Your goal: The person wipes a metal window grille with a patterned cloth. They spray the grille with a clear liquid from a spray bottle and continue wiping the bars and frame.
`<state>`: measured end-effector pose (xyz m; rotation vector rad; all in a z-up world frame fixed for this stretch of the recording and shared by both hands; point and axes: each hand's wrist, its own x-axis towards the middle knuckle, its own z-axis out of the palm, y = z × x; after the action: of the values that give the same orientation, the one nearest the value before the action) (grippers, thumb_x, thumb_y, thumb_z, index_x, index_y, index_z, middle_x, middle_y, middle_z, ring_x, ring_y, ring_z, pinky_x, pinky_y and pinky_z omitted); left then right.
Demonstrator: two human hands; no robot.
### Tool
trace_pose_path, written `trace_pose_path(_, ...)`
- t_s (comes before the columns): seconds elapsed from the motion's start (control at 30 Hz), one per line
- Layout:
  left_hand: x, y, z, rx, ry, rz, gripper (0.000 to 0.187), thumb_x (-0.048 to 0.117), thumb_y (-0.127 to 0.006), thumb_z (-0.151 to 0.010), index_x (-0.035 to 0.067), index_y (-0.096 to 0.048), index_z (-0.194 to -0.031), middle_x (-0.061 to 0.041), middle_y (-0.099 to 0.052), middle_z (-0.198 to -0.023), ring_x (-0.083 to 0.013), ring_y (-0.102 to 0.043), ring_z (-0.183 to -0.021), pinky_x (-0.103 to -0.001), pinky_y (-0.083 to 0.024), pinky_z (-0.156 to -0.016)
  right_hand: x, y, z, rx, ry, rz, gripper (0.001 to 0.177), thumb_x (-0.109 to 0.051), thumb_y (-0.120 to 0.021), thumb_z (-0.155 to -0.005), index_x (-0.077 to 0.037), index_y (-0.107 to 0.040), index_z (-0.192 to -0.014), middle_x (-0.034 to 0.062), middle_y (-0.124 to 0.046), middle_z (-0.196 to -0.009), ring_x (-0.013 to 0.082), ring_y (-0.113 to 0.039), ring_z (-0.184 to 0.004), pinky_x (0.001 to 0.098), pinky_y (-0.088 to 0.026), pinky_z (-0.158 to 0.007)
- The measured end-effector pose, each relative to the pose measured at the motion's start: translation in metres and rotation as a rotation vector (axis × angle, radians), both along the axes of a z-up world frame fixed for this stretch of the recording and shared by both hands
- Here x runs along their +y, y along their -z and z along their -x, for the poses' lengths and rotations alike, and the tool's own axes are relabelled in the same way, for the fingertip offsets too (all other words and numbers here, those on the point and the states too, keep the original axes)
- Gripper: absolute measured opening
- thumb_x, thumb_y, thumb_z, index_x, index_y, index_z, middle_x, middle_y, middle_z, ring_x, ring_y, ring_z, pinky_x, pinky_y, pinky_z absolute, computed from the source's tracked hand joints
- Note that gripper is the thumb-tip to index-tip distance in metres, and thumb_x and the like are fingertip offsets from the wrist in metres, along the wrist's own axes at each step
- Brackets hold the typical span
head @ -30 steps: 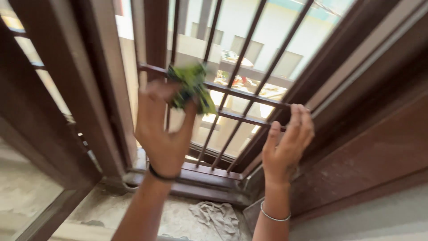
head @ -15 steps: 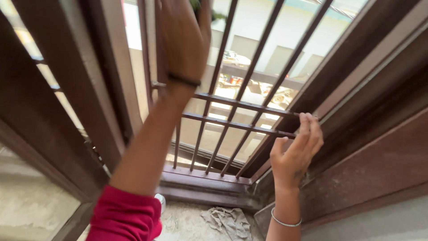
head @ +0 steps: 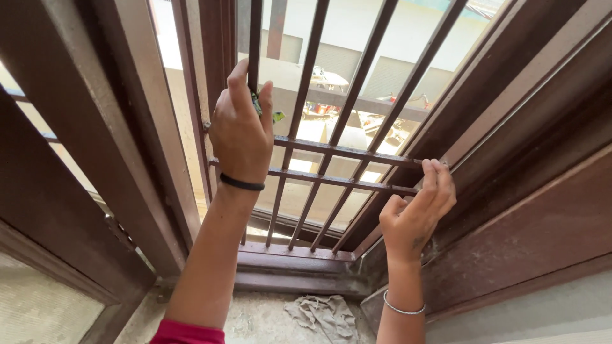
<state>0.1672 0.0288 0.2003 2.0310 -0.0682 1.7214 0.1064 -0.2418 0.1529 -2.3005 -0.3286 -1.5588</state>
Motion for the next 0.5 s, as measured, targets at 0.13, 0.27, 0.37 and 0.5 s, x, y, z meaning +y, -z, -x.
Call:
trace_pose_path(0.13, 0.004, 0.0, 0.011, 0.073, 0.025, -0.04, 0.049, 0.032, -0.057, -0.113, -0.002, -0.043, -0.146, -0.009, -0.062, -0.087, -0.0216, -0.062, -0.079, -0.034, -0.053, -0.067, -0.001, 0.0, -0.002, -0.026, 0.03, 0.045, 0.072, 0.012, -0.052, -0.077, 0.001, -0.045, -0.147, 0.0196, -0.045, -0.151, 0.0419, -0.041, -0.142, 0.0525, -0.035, -0.12)
trace_pose_path(0.27, -0.002, 0.01, 0.048, 0.078, -0.074, -0.178, 0.049, 0.027, -0.057, -0.114, -0.003, -0.041, -0.149, -0.018, -0.061, -0.125, -0.0303, -0.058, -0.115, -0.041, -0.053, -0.102, 0.0, 0.001, -0.006, -0.045, 0.041, 0.037, 0.072, 0.012, -0.052, -0.077, 0.002, -0.044, -0.148, 0.0207, -0.044, -0.151, 0.0419, -0.039, -0.142, 0.0529, -0.033, -0.121)
trace_pose_path(0.37, -0.008, 0.029, 0.062, 0.08, -0.127, -0.172, 0.044, 0.02, -0.057, -0.112, 0.0, -0.044, -0.149, -0.018, -0.058, -0.14, -0.0335, -0.054, -0.134, -0.043, -0.048, -0.12, 0.001, 0.005, -0.006, -0.044, 0.035, 0.022, 0.073, 0.012, -0.051, -0.077, 0.002, -0.044, -0.149, 0.0201, -0.044, -0.152, 0.0412, -0.038, -0.144, 0.0528, -0.033, -0.123)
trace_pose_path(0.5, -0.022, 0.065, 0.076, 0.111, -0.11, -0.122, 0.043, 0.004, -0.06, -0.107, 0.003, -0.052, -0.149, -0.014, -0.055, -0.151, -0.0307, -0.048, -0.145, -0.04, -0.046, -0.123, 0.002, 0.005, -0.004, -0.052, 0.009, 0.009, 0.073, 0.012, -0.05, -0.077, 0.002, -0.044, -0.149, 0.0193, -0.044, -0.153, 0.0404, -0.038, -0.145, 0.0531, -0.032, -0.124)
